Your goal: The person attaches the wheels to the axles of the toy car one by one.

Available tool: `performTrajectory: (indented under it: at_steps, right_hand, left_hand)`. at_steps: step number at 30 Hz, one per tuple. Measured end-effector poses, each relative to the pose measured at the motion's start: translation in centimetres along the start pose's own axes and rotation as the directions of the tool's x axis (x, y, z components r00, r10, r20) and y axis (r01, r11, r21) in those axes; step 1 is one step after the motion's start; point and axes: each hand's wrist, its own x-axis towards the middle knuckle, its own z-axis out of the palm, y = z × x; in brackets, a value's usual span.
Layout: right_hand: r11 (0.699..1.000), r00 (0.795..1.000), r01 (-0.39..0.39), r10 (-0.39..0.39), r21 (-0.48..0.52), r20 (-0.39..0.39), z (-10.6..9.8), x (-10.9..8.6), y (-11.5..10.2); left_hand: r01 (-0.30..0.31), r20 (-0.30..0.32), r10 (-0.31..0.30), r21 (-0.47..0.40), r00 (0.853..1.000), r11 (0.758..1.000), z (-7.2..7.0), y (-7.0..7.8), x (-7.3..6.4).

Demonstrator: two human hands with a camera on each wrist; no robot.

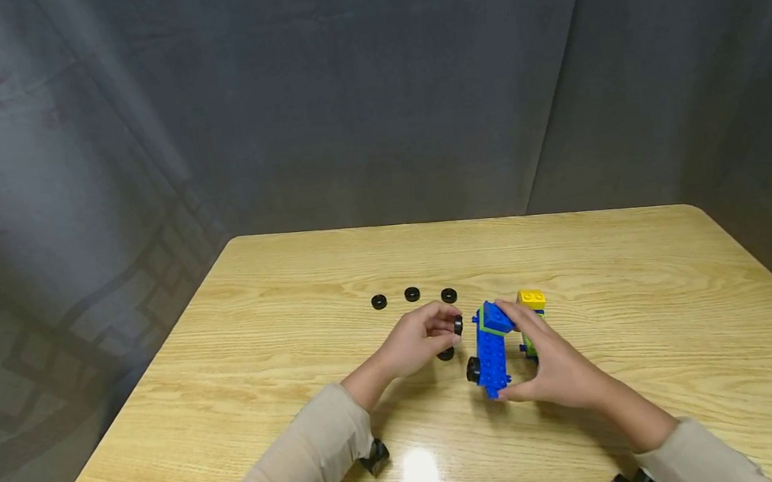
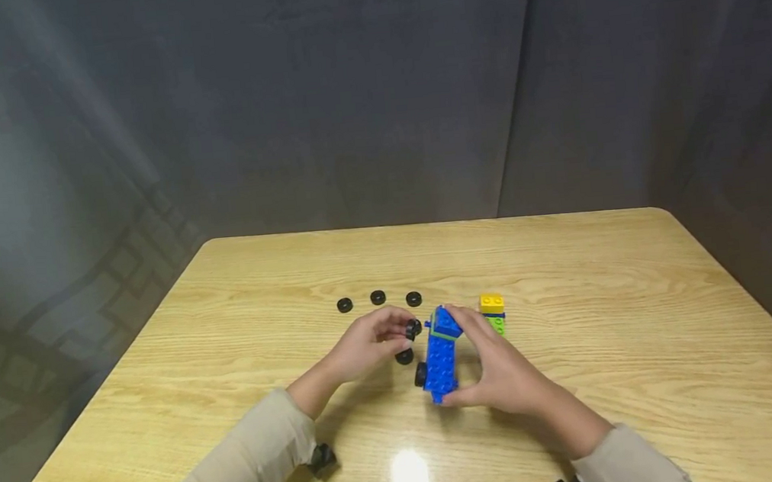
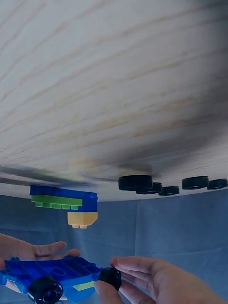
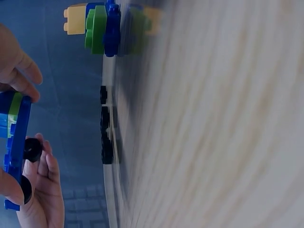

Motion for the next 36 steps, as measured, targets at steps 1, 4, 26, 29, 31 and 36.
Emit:
performTrajectory:
  at_steps: [1, 4, 26, 29, 31, 36]
  right_hand:
    - [1.000, 1.000, -0.001, 0.001, 0.003, 0.003, 0.03, 0.00, -0.03]
    - [1.000, 1.000, -0.003, 0.002, 0.007, 0.013, 0.14, 0.00, -0.12]
    - [0.999, 0.999, 0.038, -0.038, 0.018, 0.026, 0.46, -0.02, -0.58]
    - [0.999, 0.999, 0.033, -0.034, 0.019, 0.032, 0.48, -0.06, -0.59]
    - [0.999, 0.999, 0.027, -0.028, 0.017, 0.037, 0.50, -0.07, -0.63]
    - [1.000, 0.999, 0.014, -0.014, -0.007, 0.037, 0.52, -0.11, -0.84]
  left_hand:
    - [-0.003, -0.001, 0.003, -0.004, 1.000, 1.000, 0.01, 0.02, 0.01]
    - [-0.006, -0.008, 0.006, -0.008, 1.000, 1.000, 0.03, 0.08, 0.05]
    - [-0.014, -0.004, 0.014, 0.004, 1.000, 1.000, 0.14, 0.14, 0.20]
    - [-0.016, 0.003, 0.016, 0.011, 1.000, 1.000, 0.14, 0.20, 0.16]
    - [-0.023, 0.005, 0.023, 0.018, 1.000, 1.000, 0.13, 0.29, 0.09]
    - [-0.059, -0.011, 0.060, 0.070, 0.998, 0.996, 0.13, 0.61, -0.16]
